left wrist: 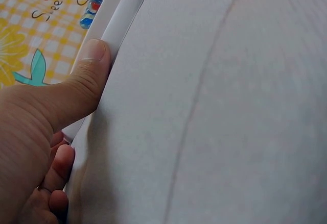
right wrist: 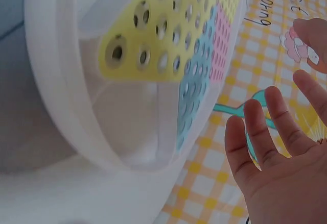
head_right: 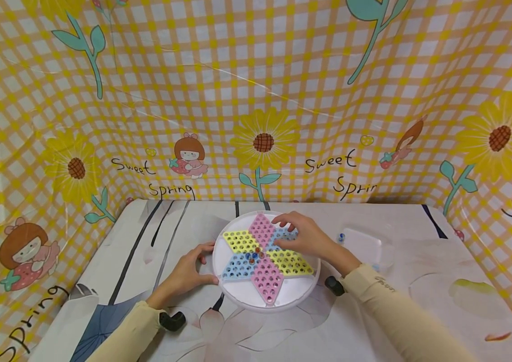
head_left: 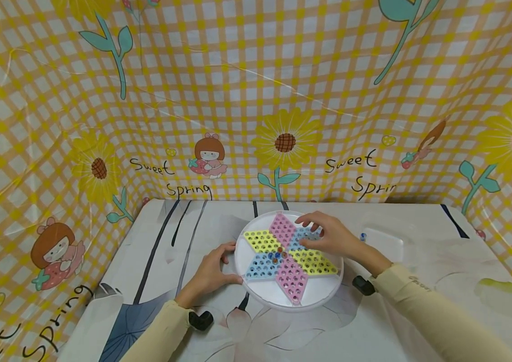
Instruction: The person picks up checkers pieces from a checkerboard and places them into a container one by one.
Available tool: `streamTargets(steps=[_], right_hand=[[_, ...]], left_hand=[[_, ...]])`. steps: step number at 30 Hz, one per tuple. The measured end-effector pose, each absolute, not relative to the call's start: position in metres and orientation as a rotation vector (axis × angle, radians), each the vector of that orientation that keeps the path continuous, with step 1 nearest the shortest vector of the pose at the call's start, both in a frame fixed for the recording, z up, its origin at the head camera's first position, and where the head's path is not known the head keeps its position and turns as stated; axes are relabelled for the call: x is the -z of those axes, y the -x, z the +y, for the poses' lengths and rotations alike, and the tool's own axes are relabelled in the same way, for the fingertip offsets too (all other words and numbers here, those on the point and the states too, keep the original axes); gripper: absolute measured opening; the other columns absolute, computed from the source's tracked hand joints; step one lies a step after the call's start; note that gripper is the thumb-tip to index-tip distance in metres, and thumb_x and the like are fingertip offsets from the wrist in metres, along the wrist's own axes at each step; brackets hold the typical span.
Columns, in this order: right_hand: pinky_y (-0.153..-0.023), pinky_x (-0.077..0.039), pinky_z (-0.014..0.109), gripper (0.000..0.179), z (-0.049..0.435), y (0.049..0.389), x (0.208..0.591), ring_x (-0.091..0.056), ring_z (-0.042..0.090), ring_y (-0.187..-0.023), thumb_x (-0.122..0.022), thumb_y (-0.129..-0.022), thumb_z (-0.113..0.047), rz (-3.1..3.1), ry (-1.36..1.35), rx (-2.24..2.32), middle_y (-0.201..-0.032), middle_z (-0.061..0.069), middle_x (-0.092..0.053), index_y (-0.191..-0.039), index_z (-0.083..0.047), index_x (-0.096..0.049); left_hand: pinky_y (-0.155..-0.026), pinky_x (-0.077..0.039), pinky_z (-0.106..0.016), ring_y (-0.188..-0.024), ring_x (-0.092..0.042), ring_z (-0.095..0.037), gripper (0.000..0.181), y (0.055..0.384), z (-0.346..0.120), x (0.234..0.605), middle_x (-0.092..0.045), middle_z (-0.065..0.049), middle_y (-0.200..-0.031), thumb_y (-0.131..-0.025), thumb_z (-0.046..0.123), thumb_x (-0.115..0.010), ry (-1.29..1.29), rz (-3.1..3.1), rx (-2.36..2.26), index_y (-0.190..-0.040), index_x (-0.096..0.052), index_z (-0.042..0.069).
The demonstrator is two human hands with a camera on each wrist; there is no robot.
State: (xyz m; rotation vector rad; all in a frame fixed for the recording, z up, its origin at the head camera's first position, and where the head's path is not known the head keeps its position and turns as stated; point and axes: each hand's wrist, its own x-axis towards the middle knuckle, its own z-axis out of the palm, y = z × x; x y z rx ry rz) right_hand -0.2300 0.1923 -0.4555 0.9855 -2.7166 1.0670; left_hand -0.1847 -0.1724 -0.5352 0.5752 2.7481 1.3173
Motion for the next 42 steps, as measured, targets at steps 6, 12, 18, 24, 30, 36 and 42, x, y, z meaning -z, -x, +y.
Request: streamTargets(steps=[6, 12, 18, 24, 30, 36, 42], right_hand=[[-0.076, -0.056, 0.045, 0.046, 0.179, 0.228, 0.459, -0.061, 0.033, -0.097, -0.083, -0.087, -0.020, -2.801, -0.970, -1.084, -0.119, 0.014, -0.066, -0.128, -0.007, -0.067], [-0.081, -0.054, 0.044, 0.042, 0.167, 0.226, 0.462, -0.059, 0.030, -0.098, -0.081, -0.088, -0.022, -2.915, -0.943, -1.037, -0.114, 0.012, -0.066, -0.125, -0.007, -0.068], [-0.081, -0.052, 0.042, 0.033, 0.158, 0.225, 0.466, -0.059, 0.028, -0.096, -0.081, -0.089, -0.022, -2.958, -0.954, -1.024, -0.108, 0.011, -0.065, -0.117, -0.009, -0.069], [-0.083, -0.052, 0.043, 0.028, 0.153, 0.225, 0.469, -0.058, 0.027, -0.096, -0.082, -0.089, -0.026, -2.999, -0.925, -1.056, -0.106, 0.007, -0.064, -0.112, -0.013, -0.071], [-0.086, -0.051, 0.046, 0.023, 0.150, 0.224, 0.472, -0.057, 0.027, -0.096, -0.082, -0.088, -0.024, -3.002, -0.915, -1.059, -0.104, 0.005, -0.064, -0.107, -0.014, -0.071], [-0.090, -0.048, 0.048, 0.021, 0.148, 0.221, 0.473, -0.056, 0.028, -0.101, -0.082, -0.088, -0.019, -2.981, -0.914, -1.062, -0.103, 0.004, -0.067, -0.104, -0.011, -0.072], [-0.093, -0.041, 0.049, 0.016, 0.145, 0.218, 0.476, -0.054, 0.027, -0.102, -0.083, -0.085, -0.018, -2.985, -0.867, -0.998, -0.102, 0.003, -0.066, -0.098, -0.013, -0.074]], left_hand=[[-0.084, -0.039, -0.031, -0.098, -0.049, -0.017, 0.086, 0.185, -0.172, 0.535, -0.054, 0.000, -0.151, -0.071, 0.025, -0.096, -0.587, 2.745, -1.335, -0.143, -0.054, 0.008], [-0.084, -0.039, -0.032, -0.098, -0.049, -0.018, 0.085, 0.184, -0.172, 0.535, -0.053, -0.002, -0.152, -0.070, 0.025, -0.096, -0.585, 2.745, -1.340, -0.142, -0.054, 0.007], [-0.085, -0.040, -0.030, -0.099, -0.049, -0.017, 0.085, 0.185, -0.173, 0.535, -0.052, -0.001, -0.153, -0.070, 0.025, -0.096, -0.575, 2.743, -1.325, -0.142, -0.054, 0.008], [-0.085, -0.039, -0.032, -0.098, -0.049, -0.017, 0.085, 0.184, -0.172, 0.534, -0.052, -0.001, -0.153, -0.070, 0.025, -0.096, -0.573, 2.741, -1.337, -0.142, -0.054, 0.008], [-0.085, -0.038, -0.033, -0.098, -0.049, -0.017, 0.086, 0.183, -0.172, 0.533, -0.054, 0.000, -0.151, -0.070, 0.025, -0.096, -0.567, 2.744, -1.342, -0.143, -0.054, 0.008], [-0.084, -0.039, -0.031, -0.098, -0.048, -0.017, 0.085, 0.183, -0.172, 0.532, -0.054, -0.001, -0.151, -0.070, 0.024, -0.096, -0.575, 2.739, -1.348, -0.142, -0.054, 0.007], [-0.083, -0.039, -0.031, -0.098, -0.049, -0.018, 0.085, 0.183, -0.172, 0.532, -0.054, -0.002, -0.151, -0.070, 0.024, -0.097, -0.576, 2.737, -1.357, -0.142, -0.054, 0.008]])
